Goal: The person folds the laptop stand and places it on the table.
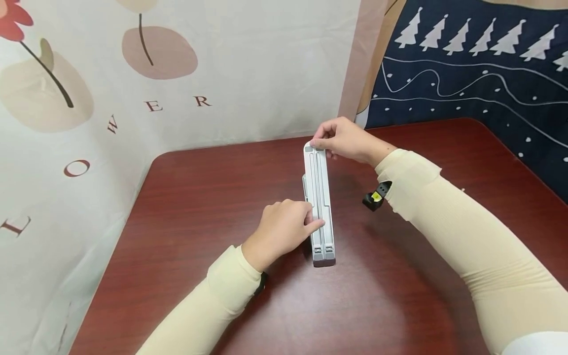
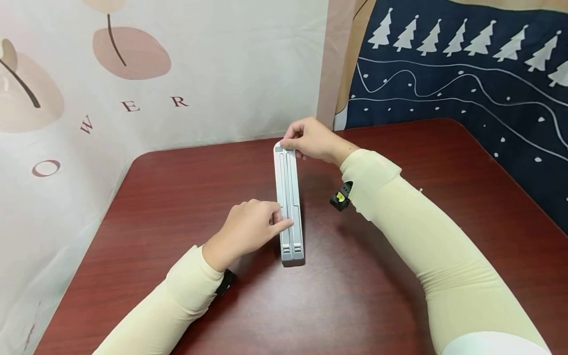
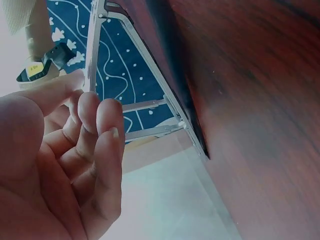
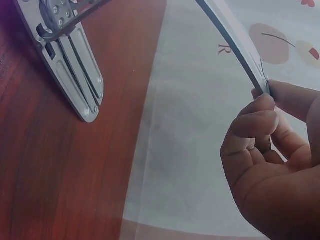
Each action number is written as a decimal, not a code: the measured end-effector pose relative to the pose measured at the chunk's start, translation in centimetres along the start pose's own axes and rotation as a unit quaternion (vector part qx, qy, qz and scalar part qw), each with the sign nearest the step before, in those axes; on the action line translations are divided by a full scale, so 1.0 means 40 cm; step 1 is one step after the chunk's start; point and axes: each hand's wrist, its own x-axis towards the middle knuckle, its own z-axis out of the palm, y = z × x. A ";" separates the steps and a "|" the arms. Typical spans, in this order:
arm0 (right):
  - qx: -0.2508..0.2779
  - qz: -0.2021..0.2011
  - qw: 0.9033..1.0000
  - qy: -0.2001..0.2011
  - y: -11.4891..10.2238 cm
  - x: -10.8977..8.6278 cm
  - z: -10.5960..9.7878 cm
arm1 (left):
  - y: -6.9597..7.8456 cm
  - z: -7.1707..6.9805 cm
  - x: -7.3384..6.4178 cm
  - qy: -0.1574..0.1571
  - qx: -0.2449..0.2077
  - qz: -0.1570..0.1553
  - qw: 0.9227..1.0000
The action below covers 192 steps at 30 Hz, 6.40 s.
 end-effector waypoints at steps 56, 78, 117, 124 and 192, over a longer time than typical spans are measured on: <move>0.075 0.091 0.983 0.141 0.029 -0.099 0.037 | -0.086 -0.050 0.016 -0.096 -0.040 -0.022 0.994; 0.169 0.108 0.969 0.143 0.033 -0.152 0.021 | -0.117 -0.067 0.025 -0.065 -0.048 -0.064 0.995; -0.043 0.082 0.996 0.005 0.240 -0.123 0.006 | -0.134 -0.063 0.034 -0.055 -0.086 -0.042 0.994; -0.063 0.084 0.993 -0.057 0.250 -0.098 0.016 | -0.134 -0.063 0.038 -0.057 -0.091 -0.039 0.993; -0.101 0.082 0.983 -0.128 0.242 -0.122 0.012 | -0.103 -0.078 -0.001 -0.125 0.065 -0.029 0.990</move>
